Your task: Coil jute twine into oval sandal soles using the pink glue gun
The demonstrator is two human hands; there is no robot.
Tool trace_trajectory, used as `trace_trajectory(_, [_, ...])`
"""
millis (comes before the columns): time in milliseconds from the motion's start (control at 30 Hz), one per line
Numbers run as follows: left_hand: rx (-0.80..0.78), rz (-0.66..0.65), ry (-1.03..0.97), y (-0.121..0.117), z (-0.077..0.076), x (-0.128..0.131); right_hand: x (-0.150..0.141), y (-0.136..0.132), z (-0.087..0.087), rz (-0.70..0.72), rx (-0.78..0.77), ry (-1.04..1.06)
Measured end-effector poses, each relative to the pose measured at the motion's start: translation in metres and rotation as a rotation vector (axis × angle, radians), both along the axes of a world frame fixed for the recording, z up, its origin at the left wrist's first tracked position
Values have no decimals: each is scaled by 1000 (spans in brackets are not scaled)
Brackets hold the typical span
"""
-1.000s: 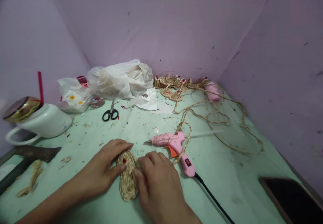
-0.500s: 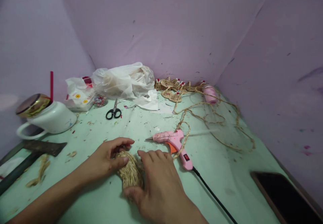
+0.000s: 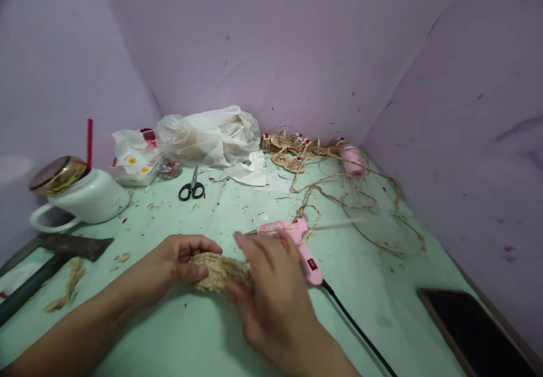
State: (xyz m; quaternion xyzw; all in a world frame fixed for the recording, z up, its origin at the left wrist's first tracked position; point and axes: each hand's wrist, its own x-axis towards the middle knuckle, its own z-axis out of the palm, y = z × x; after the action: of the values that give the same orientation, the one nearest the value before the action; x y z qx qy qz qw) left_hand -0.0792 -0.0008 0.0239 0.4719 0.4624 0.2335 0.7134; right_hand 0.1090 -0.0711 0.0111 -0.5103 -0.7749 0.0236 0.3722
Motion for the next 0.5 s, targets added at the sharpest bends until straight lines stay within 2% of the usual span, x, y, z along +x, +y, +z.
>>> trace_trajectory(33, [8,84,-53,1,0,0,7,1,5,-112,117,25])
trace_trajectory(100, [21,261,-153,4,0,0,24,5,14,-420,208,97])
trace_trajectory(133, [23,359,-198,6,0,0,34,7,18,-563,160,126])
trace_trajectory(200, [3,551,-276,10,-1,0,52,13,20,-748,-144,117])
trace_trajectory(267, [-34,679,-326,15,-3,0,63,19,17,-758,-499,61])
trace_trajectory(333, [-74,704,-329,18,-7,1,65,24,12,-716,-698,-38])
trace_trajectory(433, [-144,645,-308,20,-11,2,59,27,3,-645,-741,-194])
trace_trajectory(500, [-177,603,-299,19,-11,3,58,26,-3,-599,-748,-181])
